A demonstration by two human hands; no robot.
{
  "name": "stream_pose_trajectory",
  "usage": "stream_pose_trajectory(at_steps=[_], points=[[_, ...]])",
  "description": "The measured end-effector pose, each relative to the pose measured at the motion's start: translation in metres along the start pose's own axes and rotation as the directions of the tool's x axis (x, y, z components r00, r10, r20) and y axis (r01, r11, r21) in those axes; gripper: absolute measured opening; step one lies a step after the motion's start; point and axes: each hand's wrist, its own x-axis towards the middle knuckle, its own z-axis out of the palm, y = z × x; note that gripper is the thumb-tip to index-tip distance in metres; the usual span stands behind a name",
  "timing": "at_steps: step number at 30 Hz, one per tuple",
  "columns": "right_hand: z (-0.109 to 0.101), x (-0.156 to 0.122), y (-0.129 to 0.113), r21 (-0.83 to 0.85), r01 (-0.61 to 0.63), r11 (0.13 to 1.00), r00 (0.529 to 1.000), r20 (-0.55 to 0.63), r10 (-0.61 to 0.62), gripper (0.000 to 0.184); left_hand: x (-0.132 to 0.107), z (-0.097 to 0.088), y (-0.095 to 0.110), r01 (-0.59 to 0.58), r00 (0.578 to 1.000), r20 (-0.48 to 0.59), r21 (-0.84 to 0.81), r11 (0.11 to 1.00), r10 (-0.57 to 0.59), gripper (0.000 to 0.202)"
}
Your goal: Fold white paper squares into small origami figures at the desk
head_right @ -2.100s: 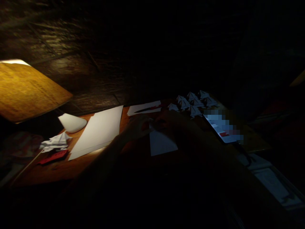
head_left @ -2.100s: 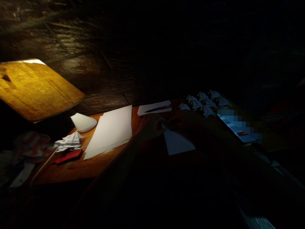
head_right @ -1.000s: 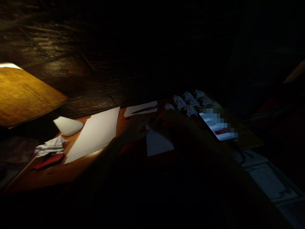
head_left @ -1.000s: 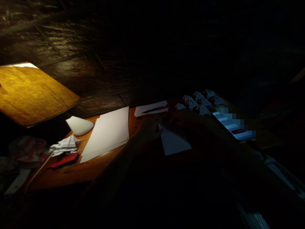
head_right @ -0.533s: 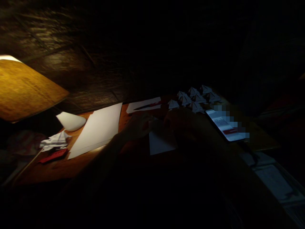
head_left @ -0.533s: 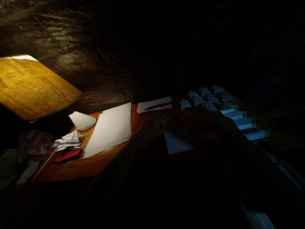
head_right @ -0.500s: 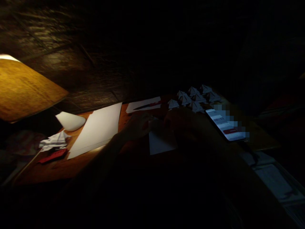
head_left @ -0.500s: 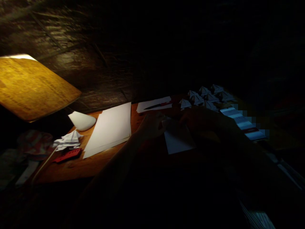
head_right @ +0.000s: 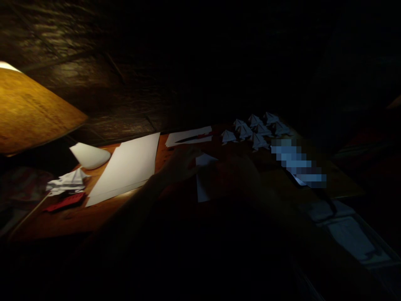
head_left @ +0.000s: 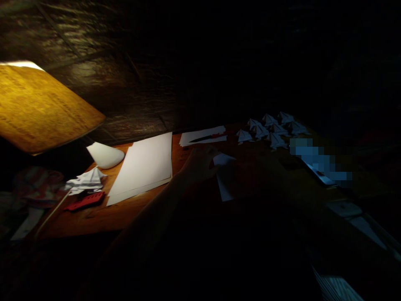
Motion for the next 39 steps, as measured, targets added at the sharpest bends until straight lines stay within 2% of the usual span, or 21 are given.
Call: stream_pose_trajectory(at_steps=[3, 6, 9, 13, 17, 25, 32, 36, 39], points=[[0.016, -0.015, -0.013, -0.019, -0.067, 0.998, 0.993, -0.102, 0.065, 0.058, -0.001, 0.001, -0.001, 0.003, 1.0, -0.007, -0.007, 1.0, -0.003, 0.045], [0.032, -0.024, -0.018, 0.049, -0.043, 0.998, 0.983, -0.179, 0.051, 0.073, -0.002, -0.001, -0.003, 0.005, 1.0, 0.007, -0.001, 1.0, -0.005, 0.044], [0.039, -0.028, -0.019, 0.122, -0.019, 0.992, 0.974, -0.222, 0.046, 0.074, -0.002, -0.003, -0.002, 0.005, 1.0, 0.025, 0.005, 1.0, -0.005, 0.045], [0.038, -0.028, -0.02, 0.135, -0.018, 0.991, 0.965, -0.256, 0.052, 0.062, -0.002, -0.005, 0.002, -0.011, 1.0, 0.024, 0.019, 1.0, 0.011, 0.047], [0.033, -0.025, -0.021, 0.093, -0.012, 0.996, 0.974, -0.224, 0.033, 0.055, -0.001, -0.002, 0.006, -0.048, 0.998, 0.038, 0.058, 0.997, 0.046, 0.051], [0.014, -0.005, -0.035, -0.016, -0.092, 0.996, 0.985, -0.149, 0.088, 0.072, -0.001, -0.005, 0.009, -0.056, 0.997, 0.055, 0.08, 0.995, 0.052, 0.049], [0.031, 0.005, -0.047, 0.049, -0.135, 0.99, 0.979, -0.144, 0.141, 0.084, -0.002, -0.002, 0.006, -0.077, 0.997, 0.033, -0.001, 0.997, 0.077, 0.049], [0.032, 0.002, -0.046, 0.04, -0.123, 0.992, 0.985, -0.12, 0.127, 0.08, 0.0, 0.001, -0.002, -0.101, 0.994, 0.035, -0.027, 0.995, 0.101, 0.047], [0.029, 0.0, -0.047, 0.019, -0.153, 0.988, 0.977, -0.146, 0.154, 0.077, 0.0, 0.003, -0.006, -0.112, 0.993, 0.029, 0.007, 0.994, 0.111, 0.045]])
